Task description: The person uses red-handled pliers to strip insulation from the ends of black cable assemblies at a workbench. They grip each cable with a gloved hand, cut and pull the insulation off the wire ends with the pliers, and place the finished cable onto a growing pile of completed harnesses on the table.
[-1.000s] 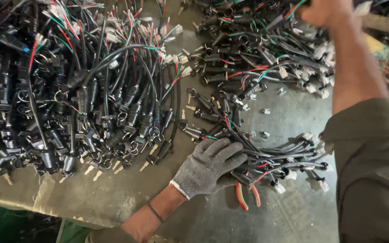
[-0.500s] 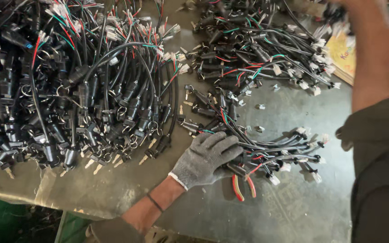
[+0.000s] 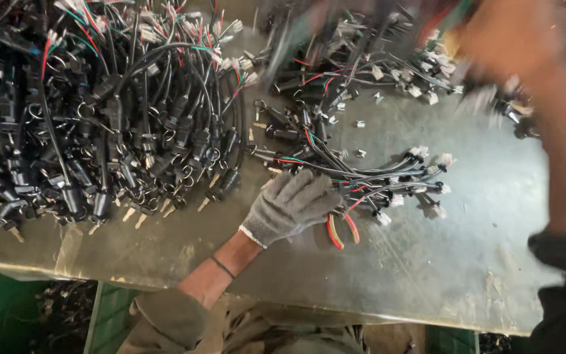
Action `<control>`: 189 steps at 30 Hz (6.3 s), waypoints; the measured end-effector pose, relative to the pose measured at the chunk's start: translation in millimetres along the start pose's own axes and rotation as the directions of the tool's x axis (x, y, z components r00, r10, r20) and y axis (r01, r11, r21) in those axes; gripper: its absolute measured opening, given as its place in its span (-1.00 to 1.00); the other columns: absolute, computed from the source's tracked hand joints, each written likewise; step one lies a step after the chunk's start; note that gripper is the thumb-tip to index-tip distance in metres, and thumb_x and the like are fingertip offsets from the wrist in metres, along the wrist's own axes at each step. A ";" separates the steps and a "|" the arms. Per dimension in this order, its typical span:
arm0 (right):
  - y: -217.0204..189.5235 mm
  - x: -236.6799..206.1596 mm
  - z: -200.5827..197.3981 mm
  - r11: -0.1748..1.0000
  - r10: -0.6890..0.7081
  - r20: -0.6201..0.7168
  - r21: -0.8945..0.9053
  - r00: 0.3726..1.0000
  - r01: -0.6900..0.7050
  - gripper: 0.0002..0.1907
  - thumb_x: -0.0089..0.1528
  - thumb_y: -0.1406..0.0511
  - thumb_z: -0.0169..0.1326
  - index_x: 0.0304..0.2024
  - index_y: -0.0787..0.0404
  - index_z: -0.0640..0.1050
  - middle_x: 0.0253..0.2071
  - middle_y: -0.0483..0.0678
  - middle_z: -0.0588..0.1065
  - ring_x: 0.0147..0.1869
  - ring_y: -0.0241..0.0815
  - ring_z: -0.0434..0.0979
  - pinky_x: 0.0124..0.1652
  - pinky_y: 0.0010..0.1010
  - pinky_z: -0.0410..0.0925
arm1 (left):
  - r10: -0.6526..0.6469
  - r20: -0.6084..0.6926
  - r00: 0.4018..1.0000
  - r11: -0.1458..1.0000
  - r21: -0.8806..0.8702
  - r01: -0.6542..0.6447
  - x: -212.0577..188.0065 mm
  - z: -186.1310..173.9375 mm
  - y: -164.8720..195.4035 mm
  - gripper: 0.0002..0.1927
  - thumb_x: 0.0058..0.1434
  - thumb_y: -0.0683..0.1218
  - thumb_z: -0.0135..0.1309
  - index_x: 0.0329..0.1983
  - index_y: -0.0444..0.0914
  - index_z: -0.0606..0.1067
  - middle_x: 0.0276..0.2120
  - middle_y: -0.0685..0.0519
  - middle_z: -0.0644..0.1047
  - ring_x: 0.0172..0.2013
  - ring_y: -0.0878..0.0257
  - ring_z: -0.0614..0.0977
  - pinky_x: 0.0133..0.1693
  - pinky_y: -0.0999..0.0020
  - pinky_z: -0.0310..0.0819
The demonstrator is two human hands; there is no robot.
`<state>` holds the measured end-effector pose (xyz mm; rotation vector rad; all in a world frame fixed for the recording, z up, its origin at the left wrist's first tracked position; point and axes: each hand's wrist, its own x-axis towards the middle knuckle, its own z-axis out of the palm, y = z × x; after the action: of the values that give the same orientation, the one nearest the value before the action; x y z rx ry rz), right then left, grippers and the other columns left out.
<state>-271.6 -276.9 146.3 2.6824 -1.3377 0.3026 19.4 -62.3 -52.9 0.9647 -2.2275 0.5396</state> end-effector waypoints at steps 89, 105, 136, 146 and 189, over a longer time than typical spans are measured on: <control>-272.6 -231.6 136.7 -0.252 0.336 0.405 0.909 0.850 -0.333 -0.55 0.32 0.43 0.09 0.26 0.31 0.38 -0.06 -0.02 0.51 -0.04 -0.29 0.46 -0.05 -0.47 0.36 | -0.590 0.654 0.474 -0.349 -0.736 0.581 0.6 -80.9 74.5 -0.70 0.38 -0.10 0.08 0.13 -0.28 0.51 -0.13 0.14 0.60 -0.10 0.44 0.58 -0.03 0.51 0.51; -234.5 -247.0 126.9 0.369 0.206 0.071 0.918 0.976 -0.145 -0.64 0.30 0.39 0.06 0.15 0.30 0.46 -0.07 0.04 0.44 0.04 -0.11 0.44 0.10 -0.39 0.31 | -0.660 0.375 0.651 0.227 -0.726 0.649 -4.5 -103.8 90.7 -0.74 0.10 -0.17 0.40 -0.17 -0.22 0.60 -0.19 0.06 0.64 -0.16 0.20 0.69 -0.05 0.37 0.61; -261.3 -263.9 167.1 -0.082 0.324 0.324 0.945 0.889 -0.315 -0.62 0.42 0.21 -0.03 0.19 0.32 0.42 -0.27 -0.21 0.36 -0.24 -0.44 0.24 -0.24 -0.58 0.19 | -0.529 0.394 0.752 0.433 -0.637 0.638 1.4 -90.9 74.2 -0.56 0.17 -0.19 0.26 0.12 -0.24 0.47 -0.09 -0.09 0.62 -0.16 0.10 0.69 -0.14 0.33 0.59; -268.7 -277.7 185.4 -0.372 0.234 0.552 0.811 0.800 -0.451 -0.64 0.35 0.31 0.01 0.19 0.28 0.47 -0.39 -0.27 0.33 -0.38 -0.48 0.19 -0.41 -0.55 0.12 | -0.394 0.413 0.821 0.261 -0.807 0.530 -32.6 -73.2 92.4 -0.55 0.22 -0.20 0.11 0.21 -0.24 0.51 0.22 -0.05 0.55 0.28 -0.02 0.48 0.36 0.09 0.24; -187.1 -317.8 107.4 -0.274 0.274 0.172 0.957 0.946 -0.095 -0.62 0.30 0.17 0.02 0.02 0.31 0.45 -0.03 0.05 0.52 0.11 -0.05 0.46 0.17 -0.21 0.27 | -0.307 0.767 0.563 -0.303 -0.640 0.706 -9.3 -88.3 79.3 -0.59 0.33 -0.17 0.05 0.21 -0.27 0.26 -0.27 0.13 0.45 -0.33 0.38 0.50 -0.21 0.41 0.49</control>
<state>-295.5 59.4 -37.5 3.0419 -1.9109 2.7921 -0.8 45.1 -5.7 1.0111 -1.2871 -1.6507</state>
